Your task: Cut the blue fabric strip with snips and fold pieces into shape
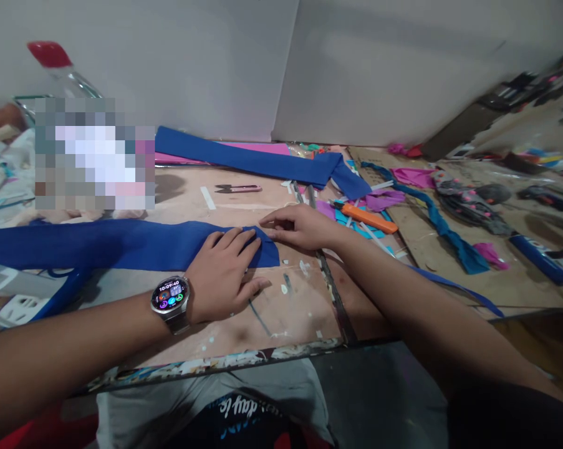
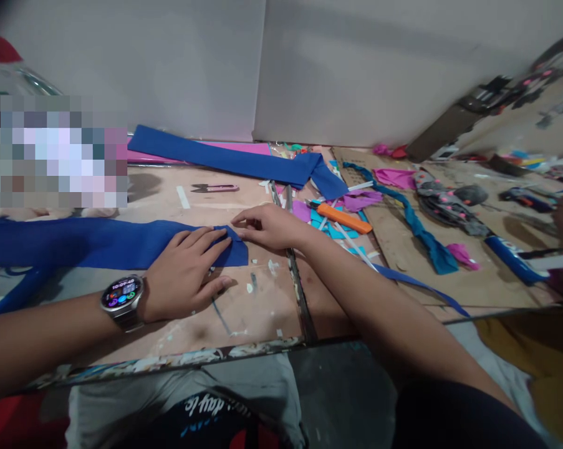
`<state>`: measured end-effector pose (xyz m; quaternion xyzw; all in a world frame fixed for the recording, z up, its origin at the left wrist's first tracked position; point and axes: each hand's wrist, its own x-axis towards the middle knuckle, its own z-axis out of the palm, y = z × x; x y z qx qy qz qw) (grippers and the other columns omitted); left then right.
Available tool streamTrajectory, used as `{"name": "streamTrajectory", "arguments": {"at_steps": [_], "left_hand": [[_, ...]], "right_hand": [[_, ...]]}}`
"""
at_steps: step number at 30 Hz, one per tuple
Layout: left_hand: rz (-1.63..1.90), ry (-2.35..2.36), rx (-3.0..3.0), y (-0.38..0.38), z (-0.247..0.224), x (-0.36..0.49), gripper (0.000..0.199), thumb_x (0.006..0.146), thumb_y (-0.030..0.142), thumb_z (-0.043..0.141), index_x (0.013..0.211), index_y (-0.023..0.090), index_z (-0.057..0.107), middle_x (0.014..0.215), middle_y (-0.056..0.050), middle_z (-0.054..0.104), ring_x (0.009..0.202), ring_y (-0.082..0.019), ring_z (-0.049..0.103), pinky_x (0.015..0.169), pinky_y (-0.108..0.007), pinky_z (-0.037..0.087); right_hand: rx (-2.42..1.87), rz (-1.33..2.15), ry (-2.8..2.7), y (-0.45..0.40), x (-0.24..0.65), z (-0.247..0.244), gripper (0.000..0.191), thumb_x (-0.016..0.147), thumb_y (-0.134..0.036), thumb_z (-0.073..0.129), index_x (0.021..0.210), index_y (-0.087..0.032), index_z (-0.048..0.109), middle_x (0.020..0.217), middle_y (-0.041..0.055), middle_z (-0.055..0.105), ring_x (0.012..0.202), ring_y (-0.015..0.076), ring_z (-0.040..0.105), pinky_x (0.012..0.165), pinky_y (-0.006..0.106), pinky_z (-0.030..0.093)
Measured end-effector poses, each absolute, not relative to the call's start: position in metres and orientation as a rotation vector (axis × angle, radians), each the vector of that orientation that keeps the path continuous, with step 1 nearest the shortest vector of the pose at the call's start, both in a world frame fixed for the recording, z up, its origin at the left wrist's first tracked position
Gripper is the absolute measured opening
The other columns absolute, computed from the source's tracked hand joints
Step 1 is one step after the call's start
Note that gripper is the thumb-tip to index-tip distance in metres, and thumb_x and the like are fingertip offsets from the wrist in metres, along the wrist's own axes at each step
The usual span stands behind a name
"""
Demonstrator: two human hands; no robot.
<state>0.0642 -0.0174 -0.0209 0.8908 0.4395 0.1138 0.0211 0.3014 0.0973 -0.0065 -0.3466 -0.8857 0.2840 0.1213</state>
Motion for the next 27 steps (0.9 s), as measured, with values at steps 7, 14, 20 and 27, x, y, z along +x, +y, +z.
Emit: {"name": "streamTrajectory", "arguments": {"at_steps": [7, 14, 20, 27], "left_hand": [[0.393, 1.362, 2.756, -0.0166, -0.0225, 0.0642, 0.069, 0.102, 0.063, 0.039, 0.148, 0.014, 0.050, 0.157, -0.017, 0.052, 0.142, -0.037, 0.046, 0.111, -0.057, 0.038], [0.400, 1.365, 2.766, -0.0171, -0.0230, 0.0643, 0.068, 0.101, 0.063, 0.041, 0.146, 0.014, 0.052, 0.154, -0.017, 0.053, 0.140, -0.039, 0.047, 0.110, -0.058, 0.039], [0.409, 1.368, 2.758, -0.0173, -0.0213, 0.0652, 0.067, 0.100, 0.062, 0.043, 0.145, 0.014, 0.054, 0.151, -0.018, 0.053, 0.136, -0.039, 0.047, 0.108, -0.059, 0.040], [0.395, 1.372, 2.734, -0.0162, -0.0209, 0.0647, 0.066, 0.099, 0.064, 0.045, 0.141, 0.015, 0.057, 0.136, -0.018, 0.058, 0.127, -0.040, 0.050, 0.103, -0.058, 0.043]], "right_hand": [[-0.757, 0.764, -2.638, 0.0981, 0.3011, -0.0092, 0.025, 0.097, -0.031, 0.066, 0.114, -0.018, 0.080, 0.104, 0.0096, 0.081, 0.094, 0.0201, 0.075, 0.087, 0.032, 0.055], [-0.668, 0.736, -2.619, 0.0991, 0.3011, -0.0150, 0.024, 0.096, -0.029, 0.068, 0.116, -0.020, 0.079, 0.100, 0.0084, 0.080, 0.089, 0.0189, 0.074, 0.083, 0.032, 0.055], [-0.677, 0.704, -2.617, 0.0961, 0.2988, -0.0137, 0.025, 0.098, -0.030, 0.066, 0.117, -0.020, 0.078, 0.099, 0.0082, 0.079, 0.088, 0.0178, 0.073, 0.083, 0.031, 0.054], [-0.697, 0.693, -2.610, 0.0932, 0.2966, -0.0155, 0.027, 0.094, -0.030, 0.071, 0.118, -0.020, 0.077, 0.097, 0.0078, 0.078, 0.086, 0.0188, 0.071, 0.082, 0.033, 0.054]]}}
